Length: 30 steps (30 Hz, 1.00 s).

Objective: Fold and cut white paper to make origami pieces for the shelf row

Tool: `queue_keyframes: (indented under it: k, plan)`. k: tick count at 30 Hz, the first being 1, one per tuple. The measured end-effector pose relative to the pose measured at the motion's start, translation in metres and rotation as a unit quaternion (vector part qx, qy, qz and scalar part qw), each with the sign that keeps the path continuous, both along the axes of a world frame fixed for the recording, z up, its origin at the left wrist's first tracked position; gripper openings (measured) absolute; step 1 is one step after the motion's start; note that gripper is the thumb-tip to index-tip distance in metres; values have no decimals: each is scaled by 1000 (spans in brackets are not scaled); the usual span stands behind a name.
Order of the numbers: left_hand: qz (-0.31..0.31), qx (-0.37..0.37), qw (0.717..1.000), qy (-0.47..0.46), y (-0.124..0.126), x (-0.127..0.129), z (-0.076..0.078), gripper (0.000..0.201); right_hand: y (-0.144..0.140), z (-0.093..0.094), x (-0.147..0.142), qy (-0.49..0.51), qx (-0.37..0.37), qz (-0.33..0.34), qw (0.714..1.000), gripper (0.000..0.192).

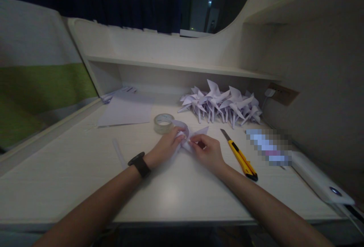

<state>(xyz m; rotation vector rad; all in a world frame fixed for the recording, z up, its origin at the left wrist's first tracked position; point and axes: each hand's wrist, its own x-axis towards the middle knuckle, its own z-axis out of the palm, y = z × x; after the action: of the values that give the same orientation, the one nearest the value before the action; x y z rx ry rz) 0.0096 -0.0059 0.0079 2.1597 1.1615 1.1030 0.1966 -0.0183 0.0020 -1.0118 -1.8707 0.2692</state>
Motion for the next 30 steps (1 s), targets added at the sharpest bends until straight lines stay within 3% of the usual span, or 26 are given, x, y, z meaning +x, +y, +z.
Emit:
queue_keyframes:
  k: [10, 20, 26, 30]
  plan:
    - [6, -22, 999, -40, 3, 1, 0, 27, 0, 0, 0, 11, 5, 0, 1000, 4]
    - [90, -5, 995, 42, 2, 0, -5, 20, -2, 1, 0, 28, 20, 27, 999, 6]
    - [50, 30, 996, 73, 0, -2, 3, 26, -4, 0, 0, -13, 53, 61, 997, 8]
    - [33, 47, 988, 146, -5, -8, 9, 30, -4, 1, 0, -22, 57, 57, 996, 9]
